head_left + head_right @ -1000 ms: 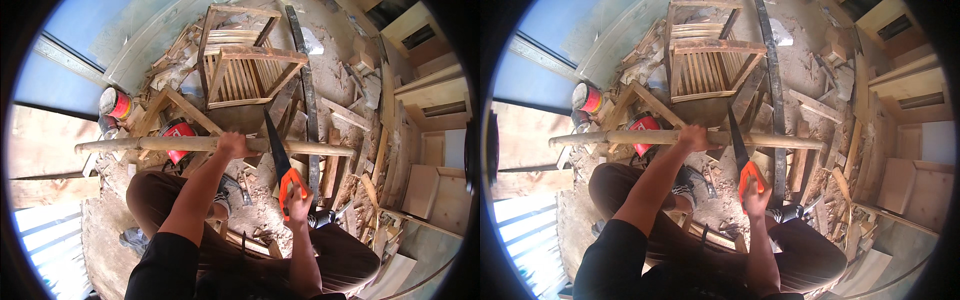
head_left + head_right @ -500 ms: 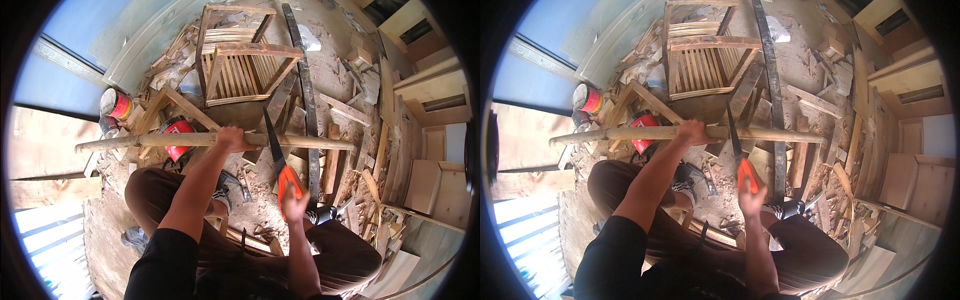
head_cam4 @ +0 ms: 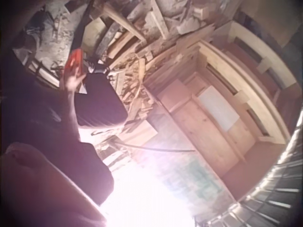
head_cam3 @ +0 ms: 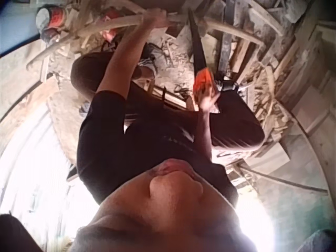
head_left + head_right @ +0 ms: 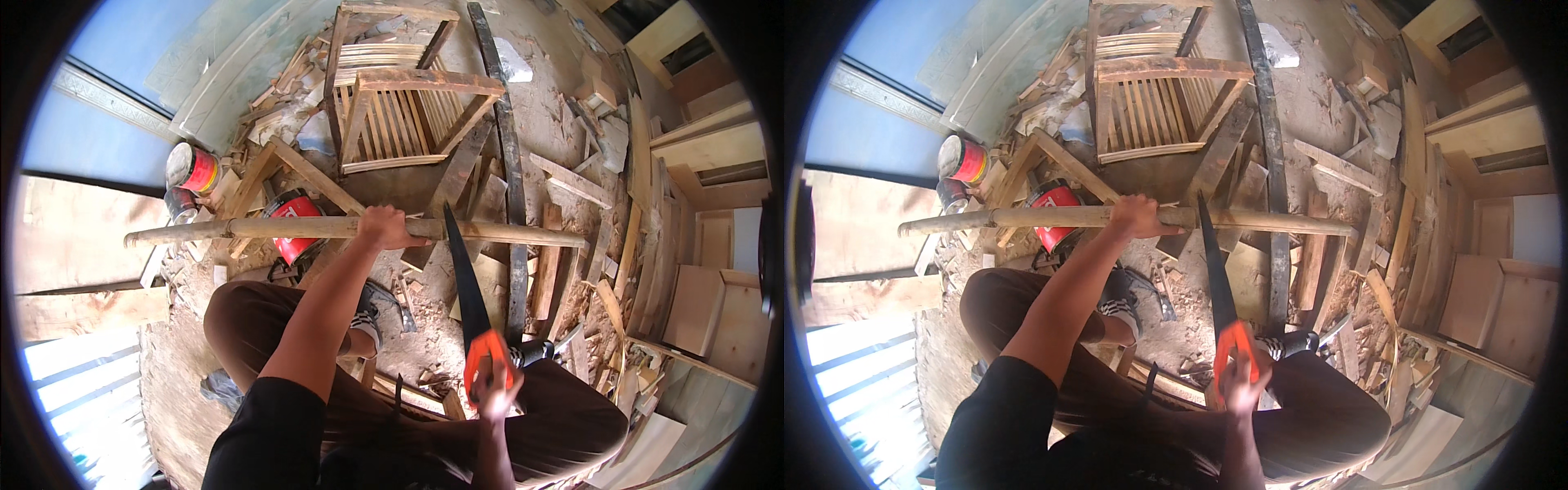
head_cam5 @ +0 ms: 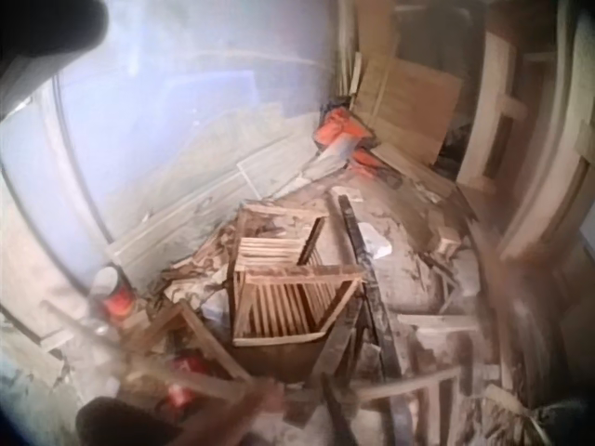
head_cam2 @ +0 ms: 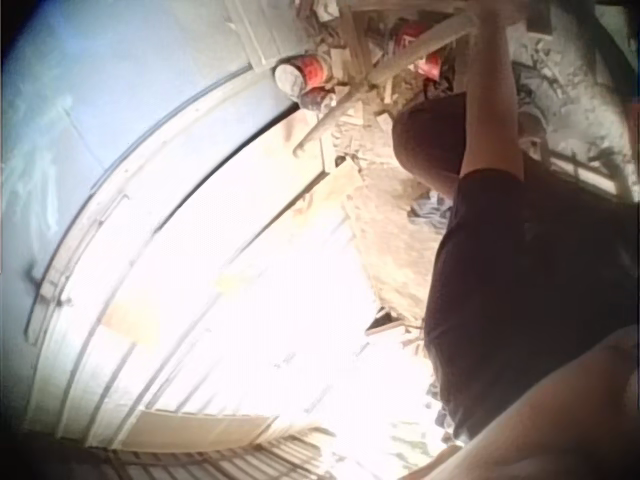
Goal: The person uses a hand saw to cut a long wooden pole resting on a makeshift support. The person holds the pole with one hand and saws with the other, completing the cut and separating the piece.
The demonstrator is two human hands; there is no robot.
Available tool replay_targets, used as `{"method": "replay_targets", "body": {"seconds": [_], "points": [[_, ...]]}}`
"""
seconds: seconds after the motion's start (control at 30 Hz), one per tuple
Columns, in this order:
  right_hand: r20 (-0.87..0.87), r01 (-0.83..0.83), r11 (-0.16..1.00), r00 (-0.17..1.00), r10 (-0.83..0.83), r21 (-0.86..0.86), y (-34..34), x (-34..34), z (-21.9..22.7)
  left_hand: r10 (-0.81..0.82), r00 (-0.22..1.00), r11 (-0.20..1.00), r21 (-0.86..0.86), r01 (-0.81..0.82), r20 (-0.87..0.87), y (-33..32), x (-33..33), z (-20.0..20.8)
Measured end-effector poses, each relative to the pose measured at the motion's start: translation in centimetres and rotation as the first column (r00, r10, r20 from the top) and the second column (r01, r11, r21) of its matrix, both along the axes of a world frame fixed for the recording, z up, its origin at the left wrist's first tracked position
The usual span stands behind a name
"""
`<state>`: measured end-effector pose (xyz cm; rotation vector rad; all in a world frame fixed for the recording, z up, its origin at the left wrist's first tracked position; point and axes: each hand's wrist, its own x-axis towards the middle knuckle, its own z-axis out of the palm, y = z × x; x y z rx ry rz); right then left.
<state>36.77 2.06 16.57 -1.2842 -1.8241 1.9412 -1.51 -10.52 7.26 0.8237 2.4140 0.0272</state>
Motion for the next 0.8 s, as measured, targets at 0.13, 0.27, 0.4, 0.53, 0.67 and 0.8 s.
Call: {"method": "replay_targets", "body": {"seconds": [0.13,0.27,0.4,0.53,0.67,0.8], "points": [[-0.144,-0.160,0.929,0.965,0.218,0.333,0.0,-10.9,0.6,0.011,0.999,1.000,-0.009,-0.011,0.034,1.1,-0.1,0.9],[-0.171,-0.135,0.961,0.969,0.179,0.242,-0.1,-10.4,-1.1,0.004,1.000,1.000,-0.018,-0.004,-0.017,0.4,-0.1,-0.6],[-0.092,-0.069,0.997,0.994,0.066,-0.038,-0.5,-7.8,-0.7,-0.029,0.999,0.999,-0.028,0.028,-0.021,-0.1,0.4,-0.6],[0.025,-0.248,0.965,0.969,0.246,0.084,-0.6,-3.0,-2.9,-0.100,0.995,0.994,-0.054,0.100,-0.011,-0.2,1.0,-1.7],[0.085,-0.288,0.944,0.957,0.277,0.160,-3.4,1.1,-1.9,-0.090,0.996,0.995,-0.049,0.091,0.013,-0.3,0.7,-1.7],[-0.039,0.085,0.995,0.995,-0.087,-0.044,-4.8,2.1,-1.7,-0.067,0.996,0.997,0.022,0.069,-0.061,-0.6,1.5,-3.0]]}}
